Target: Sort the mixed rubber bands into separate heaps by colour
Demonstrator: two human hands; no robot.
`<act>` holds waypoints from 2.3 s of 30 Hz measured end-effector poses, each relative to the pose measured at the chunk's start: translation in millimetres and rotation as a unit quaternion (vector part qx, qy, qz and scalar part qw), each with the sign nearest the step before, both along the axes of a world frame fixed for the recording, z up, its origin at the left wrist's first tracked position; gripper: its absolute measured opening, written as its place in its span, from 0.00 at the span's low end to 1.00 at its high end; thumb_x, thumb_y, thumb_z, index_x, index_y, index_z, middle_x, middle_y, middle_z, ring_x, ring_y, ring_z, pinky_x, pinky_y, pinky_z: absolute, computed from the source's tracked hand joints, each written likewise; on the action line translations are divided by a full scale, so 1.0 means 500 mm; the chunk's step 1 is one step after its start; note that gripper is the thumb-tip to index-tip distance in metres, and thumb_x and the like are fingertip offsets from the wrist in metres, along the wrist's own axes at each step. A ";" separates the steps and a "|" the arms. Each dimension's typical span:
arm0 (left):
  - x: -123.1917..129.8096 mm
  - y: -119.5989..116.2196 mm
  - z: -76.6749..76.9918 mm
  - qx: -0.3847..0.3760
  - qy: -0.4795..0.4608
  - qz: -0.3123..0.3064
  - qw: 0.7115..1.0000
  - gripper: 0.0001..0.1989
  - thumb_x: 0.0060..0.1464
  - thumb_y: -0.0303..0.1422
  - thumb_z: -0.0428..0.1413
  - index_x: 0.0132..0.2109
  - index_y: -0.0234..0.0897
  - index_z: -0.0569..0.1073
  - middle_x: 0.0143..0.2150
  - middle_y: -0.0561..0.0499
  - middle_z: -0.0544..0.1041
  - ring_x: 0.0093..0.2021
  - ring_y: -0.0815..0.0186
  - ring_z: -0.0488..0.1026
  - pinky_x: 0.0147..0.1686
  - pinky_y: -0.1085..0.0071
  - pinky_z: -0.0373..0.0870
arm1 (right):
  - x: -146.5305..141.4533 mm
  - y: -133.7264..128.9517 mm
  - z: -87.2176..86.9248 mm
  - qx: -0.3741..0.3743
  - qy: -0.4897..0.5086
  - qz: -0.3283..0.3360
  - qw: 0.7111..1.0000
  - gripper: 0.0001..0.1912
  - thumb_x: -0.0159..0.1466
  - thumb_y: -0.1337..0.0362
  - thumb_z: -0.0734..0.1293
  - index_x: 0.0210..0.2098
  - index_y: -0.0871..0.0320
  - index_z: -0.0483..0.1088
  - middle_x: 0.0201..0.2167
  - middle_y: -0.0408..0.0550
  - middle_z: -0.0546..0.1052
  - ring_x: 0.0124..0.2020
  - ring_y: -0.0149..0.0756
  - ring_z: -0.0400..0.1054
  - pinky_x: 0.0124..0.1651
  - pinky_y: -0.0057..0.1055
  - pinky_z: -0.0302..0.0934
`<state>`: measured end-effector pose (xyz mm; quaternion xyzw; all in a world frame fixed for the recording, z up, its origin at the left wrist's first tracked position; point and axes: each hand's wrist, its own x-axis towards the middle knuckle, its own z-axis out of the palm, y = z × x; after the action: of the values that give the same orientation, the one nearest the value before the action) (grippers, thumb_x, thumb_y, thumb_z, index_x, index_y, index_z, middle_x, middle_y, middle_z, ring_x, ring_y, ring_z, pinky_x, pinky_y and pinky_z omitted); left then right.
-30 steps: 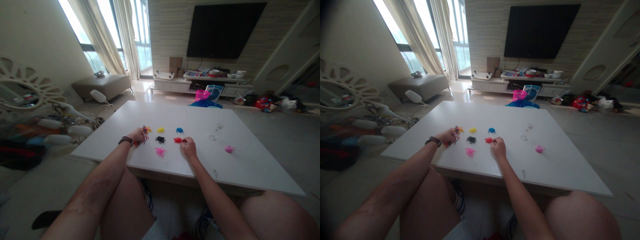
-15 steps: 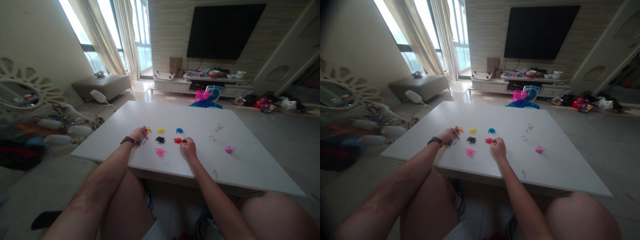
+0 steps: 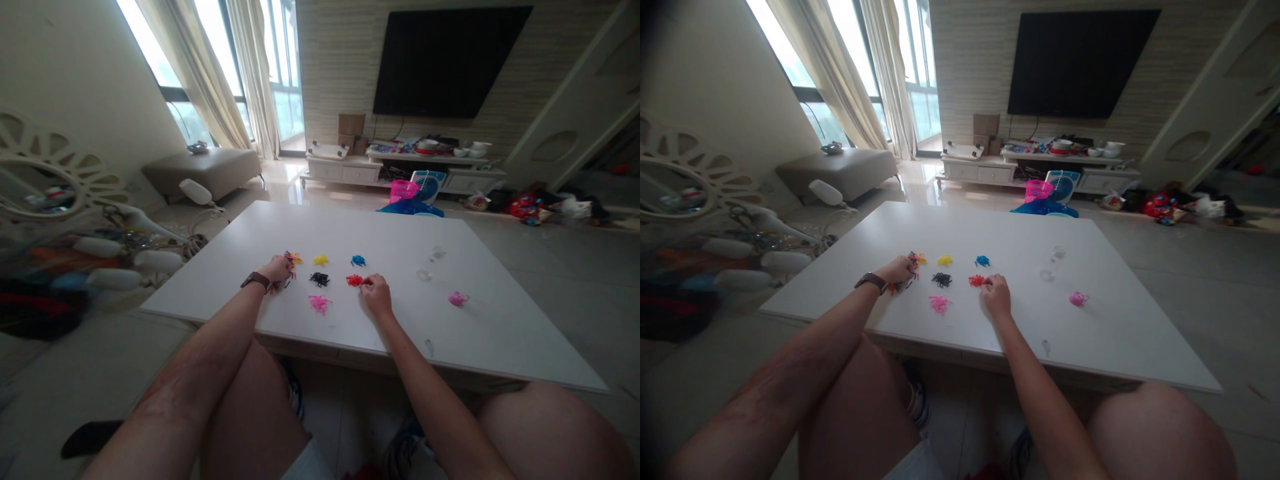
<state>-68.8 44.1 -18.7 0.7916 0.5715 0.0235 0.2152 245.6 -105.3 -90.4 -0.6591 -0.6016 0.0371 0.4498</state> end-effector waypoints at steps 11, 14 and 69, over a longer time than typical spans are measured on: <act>-0.018 0.007 0.022 -0.031 -0.097 0.024 0.995 0.08 0.46 0.32 0.59 0.34 0.34 0.78 0.27 0.51 0.76 0.28 0.67 0.70 0.27 0.74 0.63 | 0.001 -0.001 0.000 0.000 -0.006 0.003 1.000 0.06 0.58 0.69 0.63 0.27 0.54 0.69 0.31 0.48 0.74 0.39 0.42 0.67 0.47 0.37 0.61; -0.028 0.007 0.021 -0.053 -0.143 0.044 0.987 0.08 0.43 0.31 0.61 0.33 0.33 0.77 0.26 0.52 0.76 0.27 0.67 0.71 0.27 0.74 0.65 | 0.001 0.000 -0.001 0.003 -0.005 0.003 1.000 0.06 0.58 0.69 0.63 0.27 0.54 0.69 0.31 0.48 0.74 0.39 0.42 0.67 0.47 0.38 0.61; 0.141 -0.100 0.033 -0.319 -0.337 -0.146 0.874 0.18 0.37 0.35 0.74 0.37 0.30 0.82 0.35 0.42 0.84 0.30 0.66 0.79 0.35 0.71 0.76 | -0.024 0.000 0.003 0.014 -0.004 -0.126 0.992 0.10 0.65 0.58 0.68 0.34 0.56 0.79 0.34 0.52 0.75 0.41 0.46 0.63 0.47 0.40 0.59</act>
<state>1.7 -6.1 -2.2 0.6982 0.3189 0.0732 0.6368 233.7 -105.4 -88.8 -0.7234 -0.5162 -0.0302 0.4575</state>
